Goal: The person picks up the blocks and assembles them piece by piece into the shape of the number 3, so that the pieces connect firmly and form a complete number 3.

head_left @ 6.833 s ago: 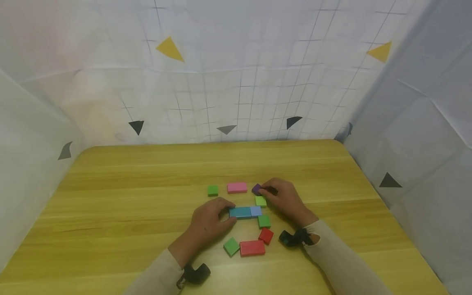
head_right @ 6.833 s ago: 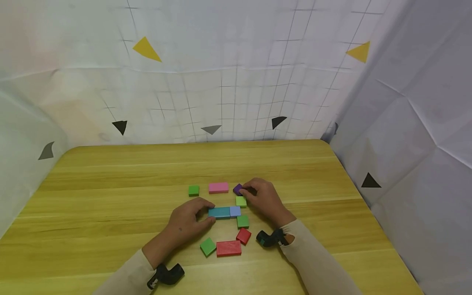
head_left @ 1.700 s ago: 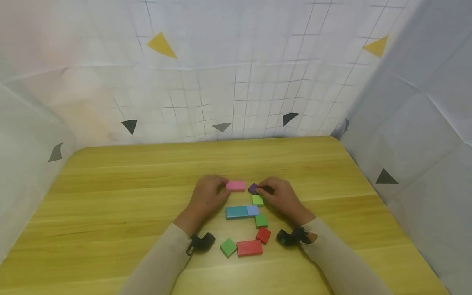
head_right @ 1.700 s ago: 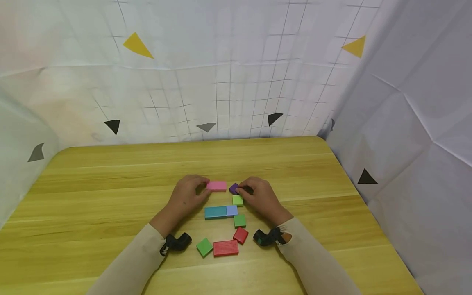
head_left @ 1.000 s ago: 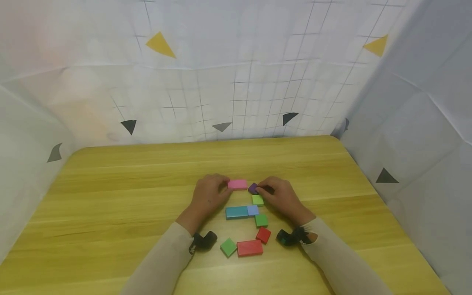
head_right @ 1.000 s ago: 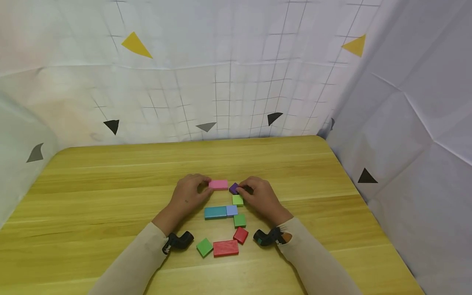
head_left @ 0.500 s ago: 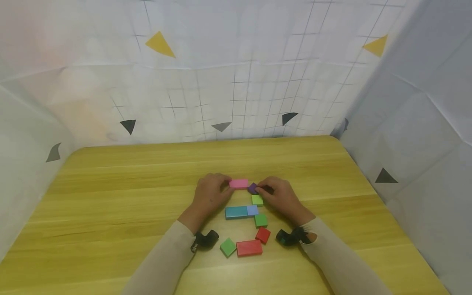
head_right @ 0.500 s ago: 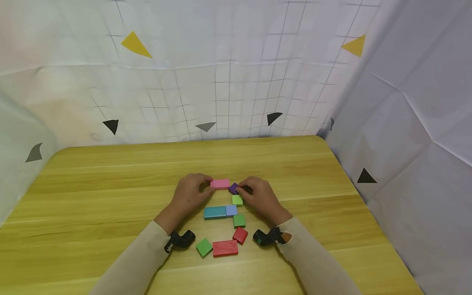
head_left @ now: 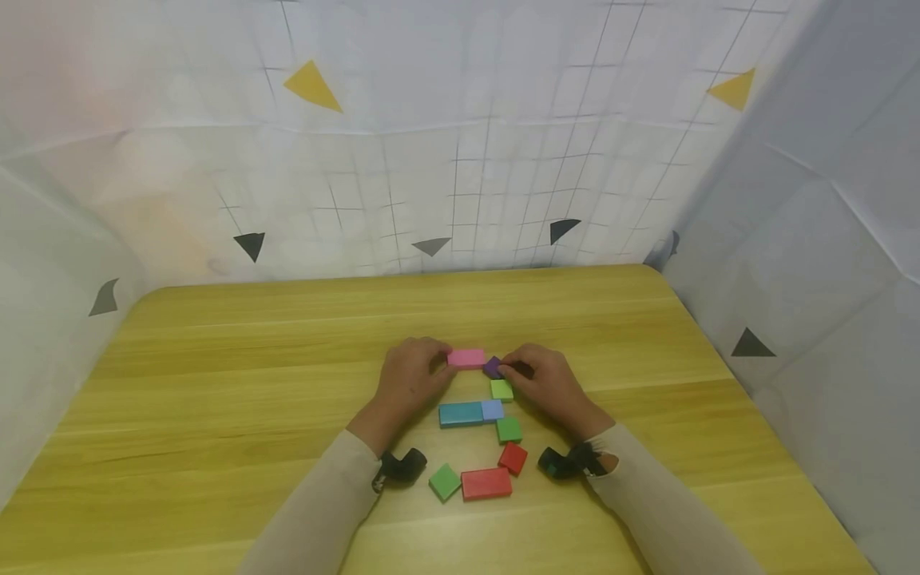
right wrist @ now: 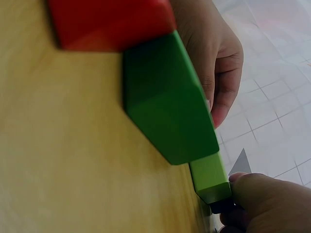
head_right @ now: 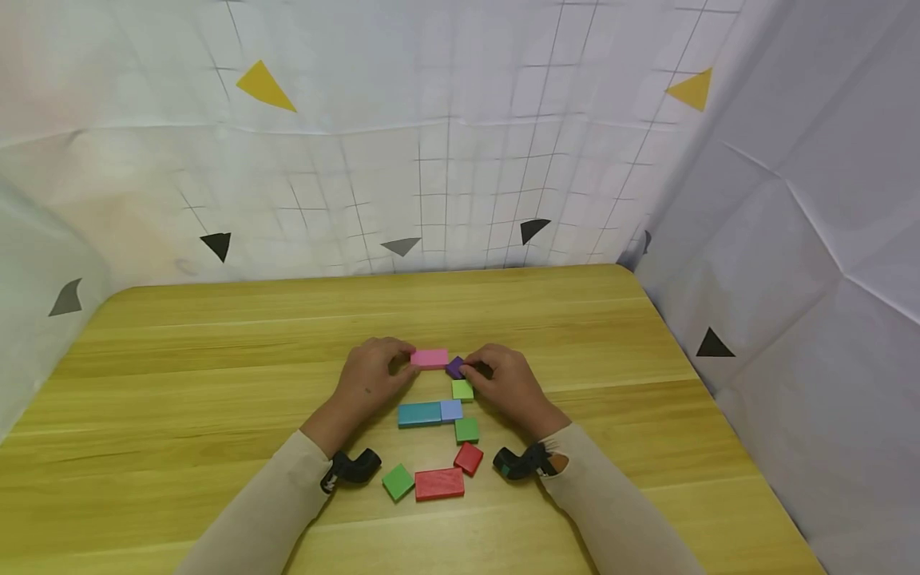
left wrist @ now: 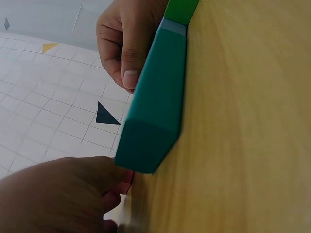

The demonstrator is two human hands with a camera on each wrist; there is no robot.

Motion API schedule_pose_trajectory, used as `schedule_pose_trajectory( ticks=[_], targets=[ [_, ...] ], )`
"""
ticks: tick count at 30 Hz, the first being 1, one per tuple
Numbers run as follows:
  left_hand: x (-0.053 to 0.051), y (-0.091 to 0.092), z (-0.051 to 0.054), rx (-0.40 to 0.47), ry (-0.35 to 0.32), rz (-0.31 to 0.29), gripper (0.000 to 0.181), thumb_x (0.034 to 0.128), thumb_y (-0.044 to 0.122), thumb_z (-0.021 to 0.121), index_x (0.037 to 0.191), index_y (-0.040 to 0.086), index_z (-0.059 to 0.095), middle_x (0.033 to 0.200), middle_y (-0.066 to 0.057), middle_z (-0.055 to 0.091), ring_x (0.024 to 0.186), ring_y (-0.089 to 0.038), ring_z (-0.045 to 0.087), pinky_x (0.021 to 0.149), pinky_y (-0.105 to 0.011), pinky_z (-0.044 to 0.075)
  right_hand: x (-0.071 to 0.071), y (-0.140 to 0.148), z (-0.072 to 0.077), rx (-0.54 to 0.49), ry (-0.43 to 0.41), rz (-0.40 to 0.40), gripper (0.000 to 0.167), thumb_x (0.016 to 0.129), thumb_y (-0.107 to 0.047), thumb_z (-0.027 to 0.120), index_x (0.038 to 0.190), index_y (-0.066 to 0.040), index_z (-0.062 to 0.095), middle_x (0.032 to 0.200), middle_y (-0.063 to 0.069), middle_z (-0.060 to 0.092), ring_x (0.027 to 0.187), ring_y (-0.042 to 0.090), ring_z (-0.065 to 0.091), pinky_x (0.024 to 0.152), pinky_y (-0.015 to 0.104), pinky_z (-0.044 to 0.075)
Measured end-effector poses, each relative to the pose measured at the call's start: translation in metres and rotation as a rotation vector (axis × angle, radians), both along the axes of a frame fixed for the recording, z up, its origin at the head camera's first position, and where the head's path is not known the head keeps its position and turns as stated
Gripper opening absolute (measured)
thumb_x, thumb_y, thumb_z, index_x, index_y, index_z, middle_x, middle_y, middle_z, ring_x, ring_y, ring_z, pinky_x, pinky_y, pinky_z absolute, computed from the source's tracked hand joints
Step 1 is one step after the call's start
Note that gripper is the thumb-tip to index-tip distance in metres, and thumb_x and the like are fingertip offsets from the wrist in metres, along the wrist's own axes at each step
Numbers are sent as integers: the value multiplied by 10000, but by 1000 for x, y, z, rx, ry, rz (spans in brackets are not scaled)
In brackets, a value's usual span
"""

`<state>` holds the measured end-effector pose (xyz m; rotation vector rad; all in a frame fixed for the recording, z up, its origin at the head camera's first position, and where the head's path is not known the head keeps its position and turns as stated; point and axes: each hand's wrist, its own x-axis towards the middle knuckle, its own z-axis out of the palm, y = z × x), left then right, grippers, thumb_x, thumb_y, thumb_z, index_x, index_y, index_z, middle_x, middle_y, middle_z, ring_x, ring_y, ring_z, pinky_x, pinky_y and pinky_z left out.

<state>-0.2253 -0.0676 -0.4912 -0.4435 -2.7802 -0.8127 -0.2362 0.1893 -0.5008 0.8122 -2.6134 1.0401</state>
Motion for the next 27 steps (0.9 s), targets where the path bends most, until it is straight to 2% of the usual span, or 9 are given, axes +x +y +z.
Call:
schedule_pose_trajectory(
  ticks=[7,14,20,27],
  targets=[
    [1,0,-2,12,-28,12,373,903,399,700,1204,180,703,1198,8,702,1117,-221,618,977,-458,472,-2,1,-4,2,-12,-2,99,924,-251,724,972,-171,756,918,-89,702,848,72,636,758,316,554],
    [1,-2,-6,24,43,5,339,878,346,713,1164,166,715,1168,-4,691,1090,-227,628,941,-448,490,0,2,-3,-46,-15,26,93,918,-239,731,974,-169,756,924,-88,704,854,77,639,758,313,556],
    [4,-7,-6,43,22,3,350,888,364,715,1174,161,708,1187,-18,672,1128,-230,602,985,-439,473,-1,1,-5,-36,-14,13,81,919,-246,730,967,-186,755,920,-107,703,852,64,640,763,312,557],
    [8,-16,-6,120,22,5,343,872,315,734,1163,134,706,1146,-30,656,1101,-231,581,979,-412,472,-1,2,-3,-36,0,20,97,923,-249,726,972,-171,758,922,-96,707,855,71,644,763,321,561]
  ],
)
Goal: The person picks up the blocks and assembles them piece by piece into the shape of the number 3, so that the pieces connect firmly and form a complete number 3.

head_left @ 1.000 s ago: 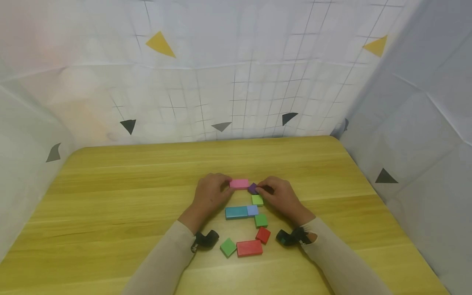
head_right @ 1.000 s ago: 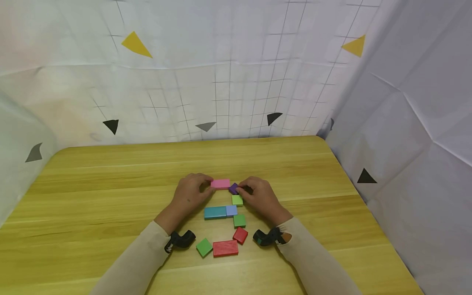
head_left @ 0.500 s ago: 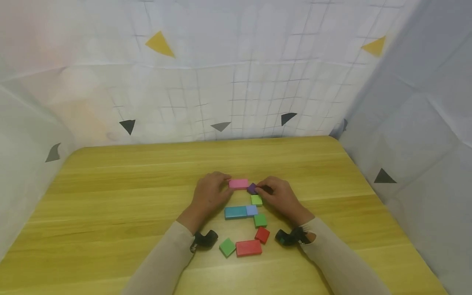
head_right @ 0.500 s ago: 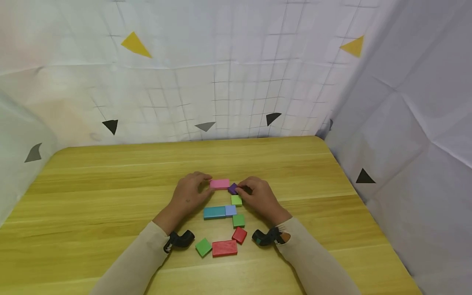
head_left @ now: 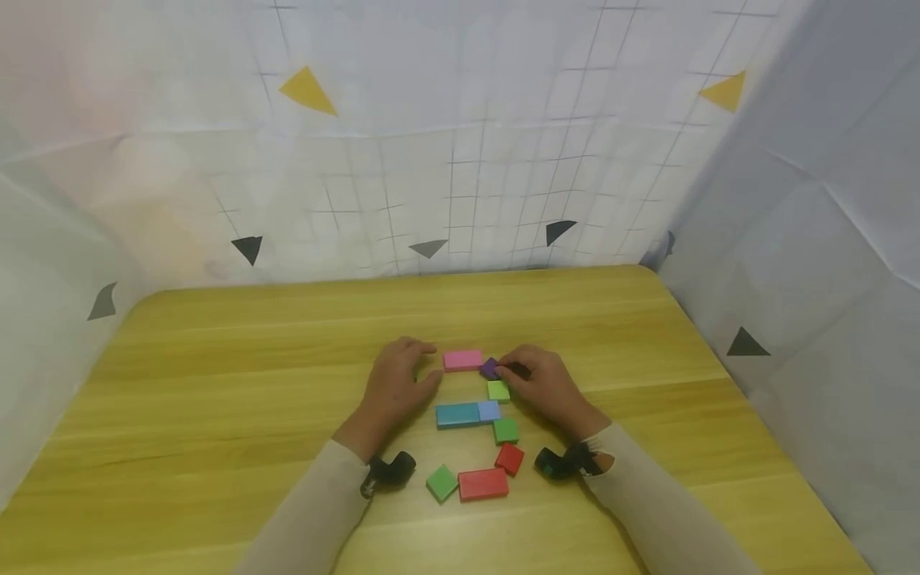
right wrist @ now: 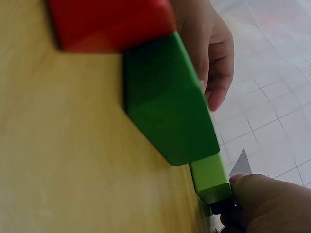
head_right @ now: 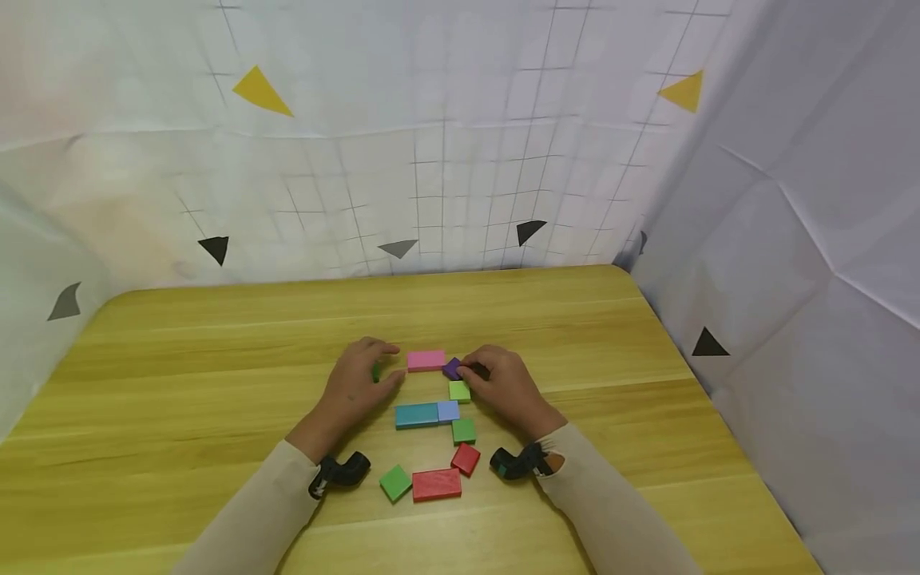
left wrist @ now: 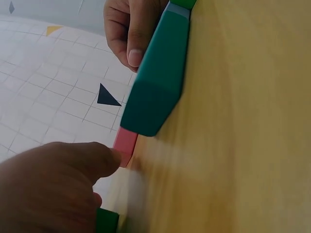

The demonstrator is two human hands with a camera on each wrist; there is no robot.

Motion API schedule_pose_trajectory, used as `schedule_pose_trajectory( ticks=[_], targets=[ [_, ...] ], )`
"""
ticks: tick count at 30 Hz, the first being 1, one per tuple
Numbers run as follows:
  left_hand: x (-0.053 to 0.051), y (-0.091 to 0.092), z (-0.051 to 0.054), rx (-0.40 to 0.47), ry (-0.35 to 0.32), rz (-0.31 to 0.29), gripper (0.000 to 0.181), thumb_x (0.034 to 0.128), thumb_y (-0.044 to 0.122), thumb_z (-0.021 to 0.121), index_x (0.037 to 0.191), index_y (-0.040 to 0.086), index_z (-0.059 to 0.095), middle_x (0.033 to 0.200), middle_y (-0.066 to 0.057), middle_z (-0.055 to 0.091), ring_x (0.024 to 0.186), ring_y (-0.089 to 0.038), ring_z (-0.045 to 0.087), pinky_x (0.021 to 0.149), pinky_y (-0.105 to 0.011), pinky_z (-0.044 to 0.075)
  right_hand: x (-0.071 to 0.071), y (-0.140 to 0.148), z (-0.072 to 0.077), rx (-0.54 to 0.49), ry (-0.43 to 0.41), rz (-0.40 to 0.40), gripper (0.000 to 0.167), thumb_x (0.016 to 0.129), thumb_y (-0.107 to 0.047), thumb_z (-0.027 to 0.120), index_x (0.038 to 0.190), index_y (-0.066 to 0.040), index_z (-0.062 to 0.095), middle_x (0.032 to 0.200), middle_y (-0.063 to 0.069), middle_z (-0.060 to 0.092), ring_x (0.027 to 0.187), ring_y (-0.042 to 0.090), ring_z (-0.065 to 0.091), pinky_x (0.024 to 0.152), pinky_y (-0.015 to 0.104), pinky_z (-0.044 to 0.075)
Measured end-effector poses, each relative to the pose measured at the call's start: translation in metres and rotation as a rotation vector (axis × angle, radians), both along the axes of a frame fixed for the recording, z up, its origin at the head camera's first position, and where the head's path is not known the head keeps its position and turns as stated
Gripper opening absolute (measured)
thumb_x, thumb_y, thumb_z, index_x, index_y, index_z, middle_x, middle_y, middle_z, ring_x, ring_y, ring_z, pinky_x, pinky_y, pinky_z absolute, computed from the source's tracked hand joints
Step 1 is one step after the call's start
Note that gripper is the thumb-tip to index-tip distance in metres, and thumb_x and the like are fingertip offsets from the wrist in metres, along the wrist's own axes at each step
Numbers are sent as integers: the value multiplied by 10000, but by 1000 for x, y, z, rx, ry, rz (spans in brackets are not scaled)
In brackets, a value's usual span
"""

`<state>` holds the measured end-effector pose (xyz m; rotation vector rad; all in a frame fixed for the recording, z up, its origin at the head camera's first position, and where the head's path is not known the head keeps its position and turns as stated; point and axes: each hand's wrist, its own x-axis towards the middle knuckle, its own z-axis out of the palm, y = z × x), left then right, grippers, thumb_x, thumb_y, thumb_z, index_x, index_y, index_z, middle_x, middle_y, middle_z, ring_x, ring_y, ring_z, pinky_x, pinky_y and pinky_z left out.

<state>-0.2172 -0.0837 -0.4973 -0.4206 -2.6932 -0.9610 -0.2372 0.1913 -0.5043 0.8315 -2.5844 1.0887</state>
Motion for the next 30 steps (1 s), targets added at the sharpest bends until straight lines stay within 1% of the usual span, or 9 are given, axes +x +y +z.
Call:
schedule_pose_trajectory(
  ticks=[6,11,15,18,21,25,30],
  targets=[
    [-1,-4,-3,-13,-18,20,338,868,305,742,1164,146,705,1162,-30,663,1116,-235,578,985,-428,469,-1,-1,-2,5,-10,-4,102,924,-259,724,974,-177,758,927,-99,705,870,70,645,782,326,560],
    [1,-6,0,-15,-36,14,353,873,294,735,1180,125,695,1181,-45,666,1134,-249,580,1002,-444,462,-1,-2,-1,9,-22,-3,106,927,-261,720,981,-178,759,936,-97,706,887,77,649,798,337,560],
    [2,-12,1,-29,-42,23,364,875,293,732,1192,120,682,1205,-50,661,1164,-255,574,1029,-445,449,-1,-2,1,8,-26,-6,103,926,-254,721,980,-175,761,935,-96,707,884,74,650,792,331,561],
    [4,-18,1,-25,-43,33,379,871,294,733,1201,116,675,1212,-56,659,1181,-261,568,1036,-455,447,-1,-2,2,6,-22,-2,107,928,-251,720,982,-170,762,936,-91,709,878,76,651,782,328,560],
    [5,-24,0,-15,-53,29,397,866,306,732,1208,113,673,1212,-59,659,1185,-262,563,1028,-456,452,-1,-2,1,3,-19,0,111,931,-254,715,985,-168,760,935,-90,707,872,77,649,774,320,560],
    [8,-29,1,-2,-84,22,419,865,321,728,1224,112,669,1230,-60,647,1188,-260,549,1011,-452,460,-1,-1,1,2,-19,-1,111,933,-254,712,986,-169,758,934,-91,705,867,76,646,772,311,558],
    [10,-32,3,14,-113,27,440,869,321,723,1243,100,655,1259,-75,631,1184,-262,539,992,-458,468,-1,-3,0,2,-12,-2,112,931,-251,715,987,-164,758,935,-83,707,870,84,648,775,325,560]
  ],
)
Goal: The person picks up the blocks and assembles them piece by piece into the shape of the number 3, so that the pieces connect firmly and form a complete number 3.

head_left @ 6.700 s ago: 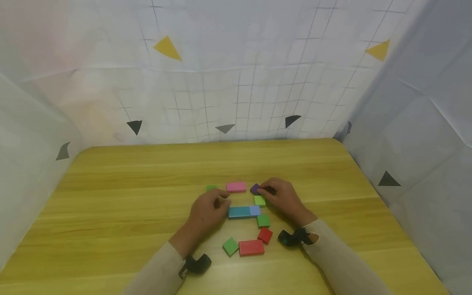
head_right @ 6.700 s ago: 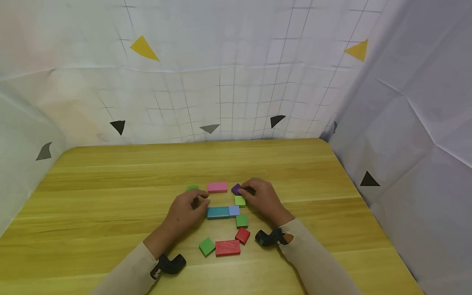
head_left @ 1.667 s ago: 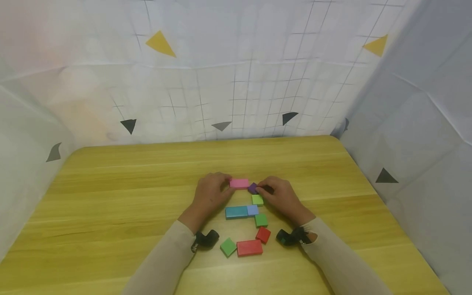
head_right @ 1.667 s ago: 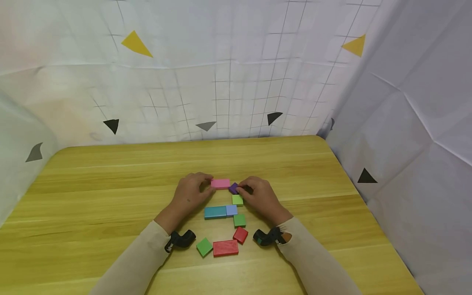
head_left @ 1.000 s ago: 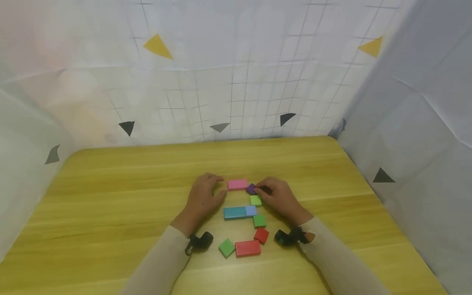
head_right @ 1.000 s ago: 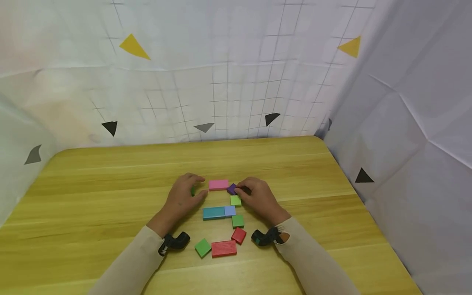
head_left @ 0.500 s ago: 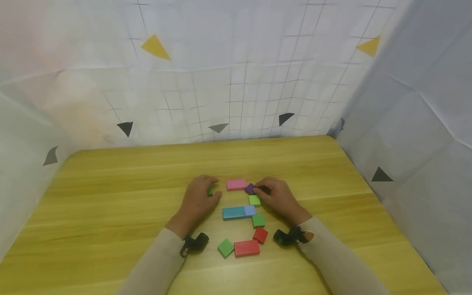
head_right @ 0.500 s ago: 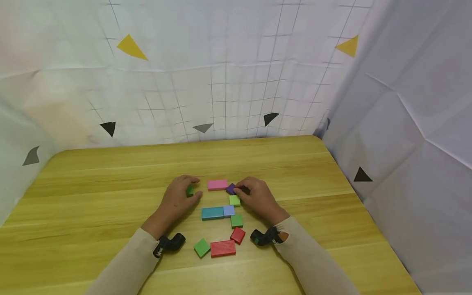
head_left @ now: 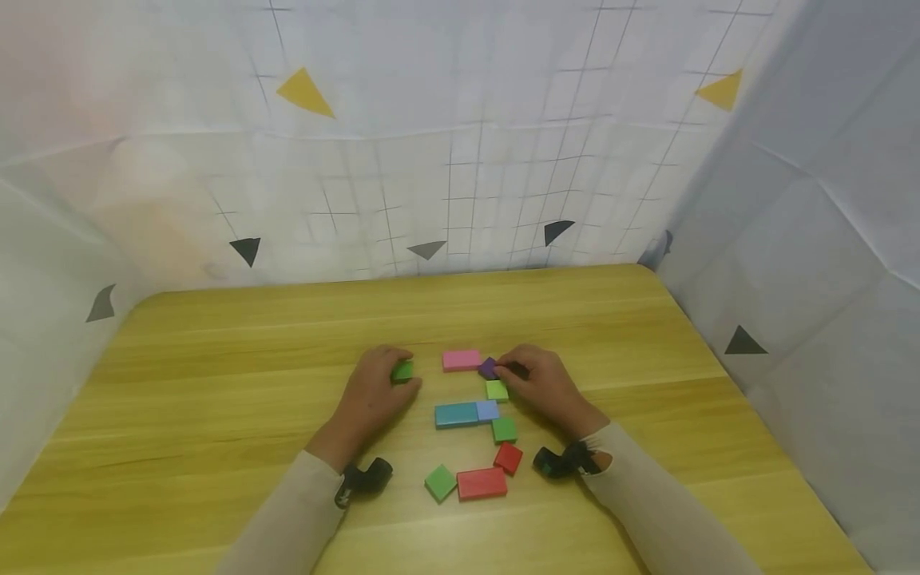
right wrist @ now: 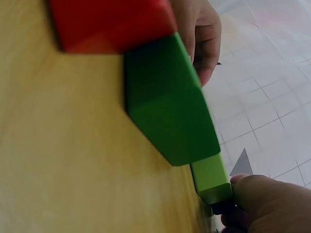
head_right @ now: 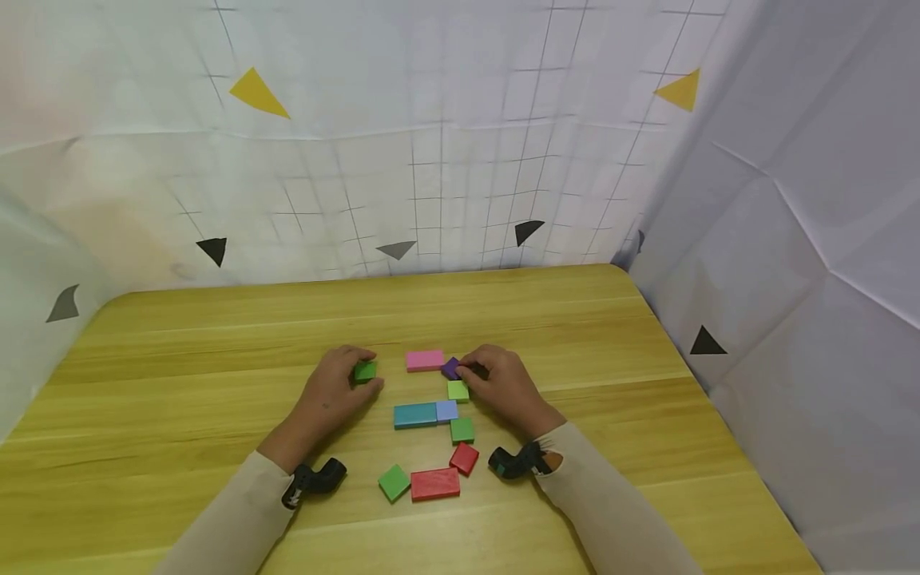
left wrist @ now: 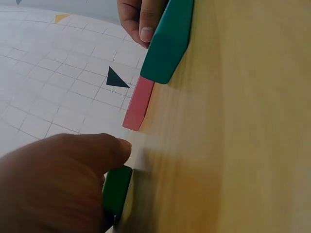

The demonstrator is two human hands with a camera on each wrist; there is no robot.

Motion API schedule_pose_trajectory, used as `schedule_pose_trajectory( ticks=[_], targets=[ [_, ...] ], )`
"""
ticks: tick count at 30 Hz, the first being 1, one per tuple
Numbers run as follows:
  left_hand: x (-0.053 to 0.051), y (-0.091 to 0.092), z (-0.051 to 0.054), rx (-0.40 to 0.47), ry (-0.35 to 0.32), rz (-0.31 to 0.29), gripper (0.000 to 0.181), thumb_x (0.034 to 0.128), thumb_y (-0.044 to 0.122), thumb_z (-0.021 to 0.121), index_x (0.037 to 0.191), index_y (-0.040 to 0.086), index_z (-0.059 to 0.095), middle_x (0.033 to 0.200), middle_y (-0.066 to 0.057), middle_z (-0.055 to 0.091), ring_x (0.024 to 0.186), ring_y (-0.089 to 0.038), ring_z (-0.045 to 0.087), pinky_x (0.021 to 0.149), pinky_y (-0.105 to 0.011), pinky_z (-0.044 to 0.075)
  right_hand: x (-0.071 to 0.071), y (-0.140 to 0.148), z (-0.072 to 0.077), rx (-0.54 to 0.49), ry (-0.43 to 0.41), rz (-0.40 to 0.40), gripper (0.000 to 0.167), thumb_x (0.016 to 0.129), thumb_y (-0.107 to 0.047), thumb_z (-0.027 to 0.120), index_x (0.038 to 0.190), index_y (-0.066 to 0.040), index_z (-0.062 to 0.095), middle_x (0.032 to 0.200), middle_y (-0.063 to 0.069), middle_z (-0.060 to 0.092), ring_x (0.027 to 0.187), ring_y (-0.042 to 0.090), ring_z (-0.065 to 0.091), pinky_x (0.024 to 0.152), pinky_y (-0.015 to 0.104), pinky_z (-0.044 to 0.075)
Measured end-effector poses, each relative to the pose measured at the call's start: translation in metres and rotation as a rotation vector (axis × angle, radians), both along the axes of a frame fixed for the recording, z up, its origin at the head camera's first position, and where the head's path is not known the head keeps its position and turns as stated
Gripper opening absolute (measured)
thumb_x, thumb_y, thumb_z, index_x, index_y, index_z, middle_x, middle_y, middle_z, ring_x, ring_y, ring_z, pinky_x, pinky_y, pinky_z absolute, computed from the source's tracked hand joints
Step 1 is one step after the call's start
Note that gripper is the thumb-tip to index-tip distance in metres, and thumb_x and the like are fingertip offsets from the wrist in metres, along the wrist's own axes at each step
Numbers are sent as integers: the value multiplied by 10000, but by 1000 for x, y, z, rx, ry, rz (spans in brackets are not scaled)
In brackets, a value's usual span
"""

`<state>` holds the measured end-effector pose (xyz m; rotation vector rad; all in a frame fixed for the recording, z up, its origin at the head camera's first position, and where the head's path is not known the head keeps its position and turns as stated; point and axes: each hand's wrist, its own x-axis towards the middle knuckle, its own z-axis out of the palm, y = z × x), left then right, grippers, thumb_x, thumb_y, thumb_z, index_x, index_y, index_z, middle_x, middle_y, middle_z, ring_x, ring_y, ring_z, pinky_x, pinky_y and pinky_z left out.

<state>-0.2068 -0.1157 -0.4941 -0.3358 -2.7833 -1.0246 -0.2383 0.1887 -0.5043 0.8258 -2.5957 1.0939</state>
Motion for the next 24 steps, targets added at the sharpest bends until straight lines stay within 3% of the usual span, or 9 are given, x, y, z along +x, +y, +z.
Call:
schedule_pose_trajectory(
  ticks=[7,14,24],
  targets=[
    [3,-6,-1,-13,-32,5,466,874,337,707,1267,99,627,1267,-89,619,1190,-269,543,1020,-472,459,0,-1,-2,-1,-6,1,106,926,-251,721,987,-172,758,938,-95,706,882,73,649,787,325,557],
    [11,-20,0,-25,10,-9,447,870,281,721,1244,53,633,1257,-127,635,1248,-325,532,1069,-508,419,0,-1,-1,14,-6,-8,108,929,-257,718,989,-176,757,939,-97,706,882,68,646,784,325,557],
    [12,-26,-4,-11,46,-11,375,874,231,735,1190,42,662,1174,-124,667,1177,-321,574,1029,-492,454,0,0,-1,19,-17,-14,111,930,-257,716,991,-174,758,936,-95,703,875,64,641,782,321,557]
  ],
)
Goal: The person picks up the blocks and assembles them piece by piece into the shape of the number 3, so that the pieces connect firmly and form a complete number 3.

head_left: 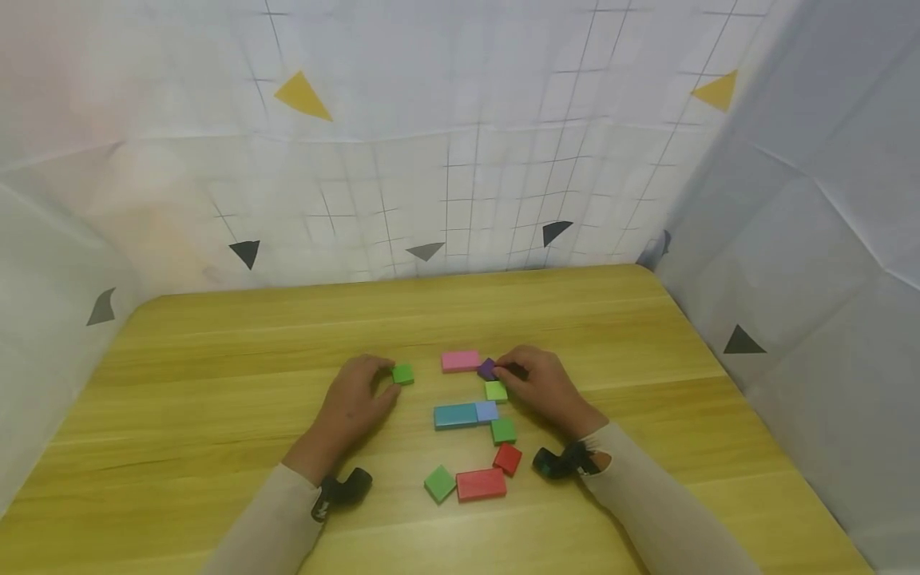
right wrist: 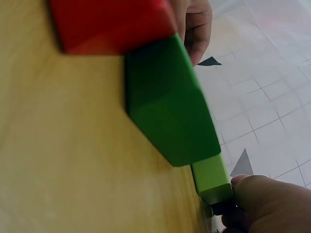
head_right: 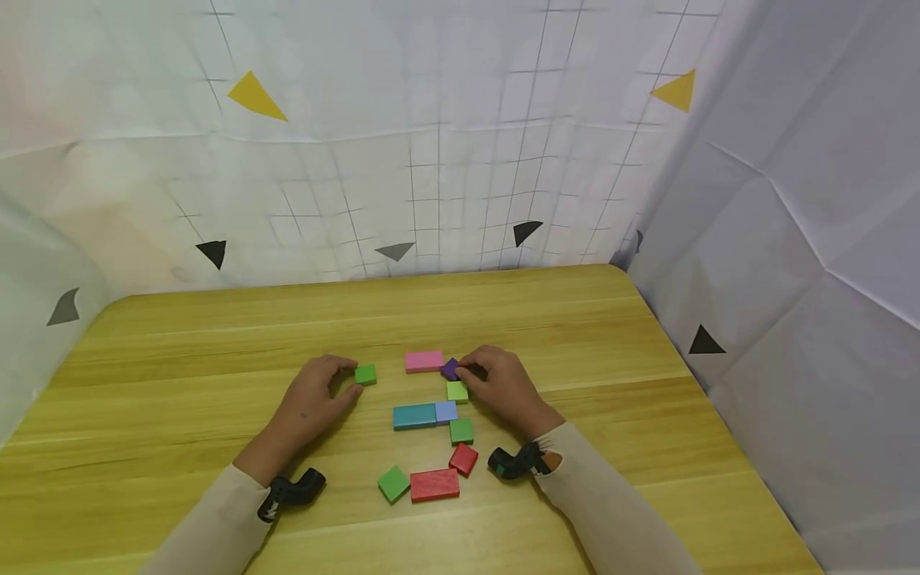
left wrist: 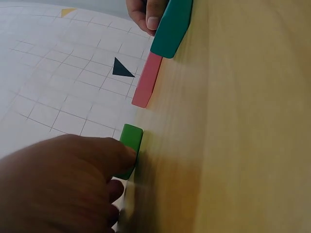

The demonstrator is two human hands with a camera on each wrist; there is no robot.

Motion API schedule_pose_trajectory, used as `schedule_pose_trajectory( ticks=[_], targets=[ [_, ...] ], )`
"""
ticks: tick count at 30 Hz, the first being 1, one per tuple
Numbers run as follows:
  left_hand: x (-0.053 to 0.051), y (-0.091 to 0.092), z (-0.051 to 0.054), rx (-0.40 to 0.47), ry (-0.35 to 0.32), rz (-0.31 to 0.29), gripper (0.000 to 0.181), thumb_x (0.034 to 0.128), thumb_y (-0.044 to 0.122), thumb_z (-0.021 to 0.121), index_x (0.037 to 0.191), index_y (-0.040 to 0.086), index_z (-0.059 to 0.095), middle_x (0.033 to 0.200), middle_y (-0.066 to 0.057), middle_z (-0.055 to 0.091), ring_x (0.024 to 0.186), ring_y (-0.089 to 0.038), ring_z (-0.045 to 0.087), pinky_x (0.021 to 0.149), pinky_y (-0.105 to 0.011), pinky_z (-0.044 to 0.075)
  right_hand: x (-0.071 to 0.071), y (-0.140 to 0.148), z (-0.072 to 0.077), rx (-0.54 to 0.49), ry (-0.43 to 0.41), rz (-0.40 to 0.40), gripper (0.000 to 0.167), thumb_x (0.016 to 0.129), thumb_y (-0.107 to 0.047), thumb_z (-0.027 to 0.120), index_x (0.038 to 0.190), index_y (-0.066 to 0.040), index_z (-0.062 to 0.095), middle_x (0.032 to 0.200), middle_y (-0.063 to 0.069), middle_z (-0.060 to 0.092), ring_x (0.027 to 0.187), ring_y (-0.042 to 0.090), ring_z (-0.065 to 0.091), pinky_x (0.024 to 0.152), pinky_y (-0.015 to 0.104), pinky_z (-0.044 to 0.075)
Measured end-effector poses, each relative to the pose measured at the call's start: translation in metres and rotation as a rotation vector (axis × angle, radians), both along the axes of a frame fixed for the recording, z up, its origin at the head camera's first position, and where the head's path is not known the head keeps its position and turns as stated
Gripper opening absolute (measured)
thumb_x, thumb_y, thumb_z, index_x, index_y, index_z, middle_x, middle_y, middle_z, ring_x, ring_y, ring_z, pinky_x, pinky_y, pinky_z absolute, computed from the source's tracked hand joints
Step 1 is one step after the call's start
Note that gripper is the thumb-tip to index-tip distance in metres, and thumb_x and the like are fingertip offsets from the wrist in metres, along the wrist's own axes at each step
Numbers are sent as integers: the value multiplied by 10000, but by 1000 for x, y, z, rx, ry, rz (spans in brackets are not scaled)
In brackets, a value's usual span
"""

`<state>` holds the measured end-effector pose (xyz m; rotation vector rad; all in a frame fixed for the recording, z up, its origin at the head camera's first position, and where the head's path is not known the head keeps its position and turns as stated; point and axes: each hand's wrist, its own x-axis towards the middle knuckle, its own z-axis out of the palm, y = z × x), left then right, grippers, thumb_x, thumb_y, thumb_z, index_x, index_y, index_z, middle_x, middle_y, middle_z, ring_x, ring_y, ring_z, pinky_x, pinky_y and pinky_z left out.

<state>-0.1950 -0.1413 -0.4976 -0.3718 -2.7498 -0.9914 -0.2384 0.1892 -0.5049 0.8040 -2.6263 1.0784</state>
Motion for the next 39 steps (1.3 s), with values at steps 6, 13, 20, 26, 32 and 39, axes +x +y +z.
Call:
schedule_pose_trajectory(
  ticks=[6,13,20,26,32,39],
  targets=[
    [1,-1,0,4,-16,3,360,892,262,721,1185,61,668,1159,-104,675,1166,-303,583,1021,-477,461,0,-1,1,2,-11,-3,113,933,-258,713,993,-172,756,940,-91,701,876,68,639,782,321,557],
    [-1,1,0,14,-39,5,371,891,285,732,1187,71,671,1163,-101,676,1167,-305,581,1023,-487,456,-1,0,-1,13,14,-6,132,937,-275,706,1003,-173,755,951,-88,704,878,75,642,773,315,555],
    [-1,4,3,30,-71,24,369,880,303,749,1165,79,682,1149,-90,682,1154,-296,586,1019,-485,459,0,-1,1,7,13,-5,130,932,-274,714,997,-171,759,943,-87,703,865,75,633,766,312,549],
    [-2,6,3,66,-119,41,361,881,323,747,1151,92,685,1157,-83,673,1154,-286,581,1016,-483,460,-1,-1,0,-4,22,2,123,932,-257,714,995,-162,759,935,-77,703,853,84,632,756,314,548],
    [0,11,6,86,-153,72,350,868,326,763,1134,113,682,1137,-60,671,1112,-261,591,982,-469,479,-1,0,-2,-3,25,2,113,931,-256,715,996,-172,756,936,-95,698,853,67,630,754,300,548],
    [-4,18,4,97,-168,109,348,844,343,788,1104,133,693,1106,-29,679,1058,-227,605,946,-444,500,-2,1,-3,-12,25,9,120,933,-262,712,997,-169,755,938,-96,696,858,73,633,757,316,552]
  ],
)
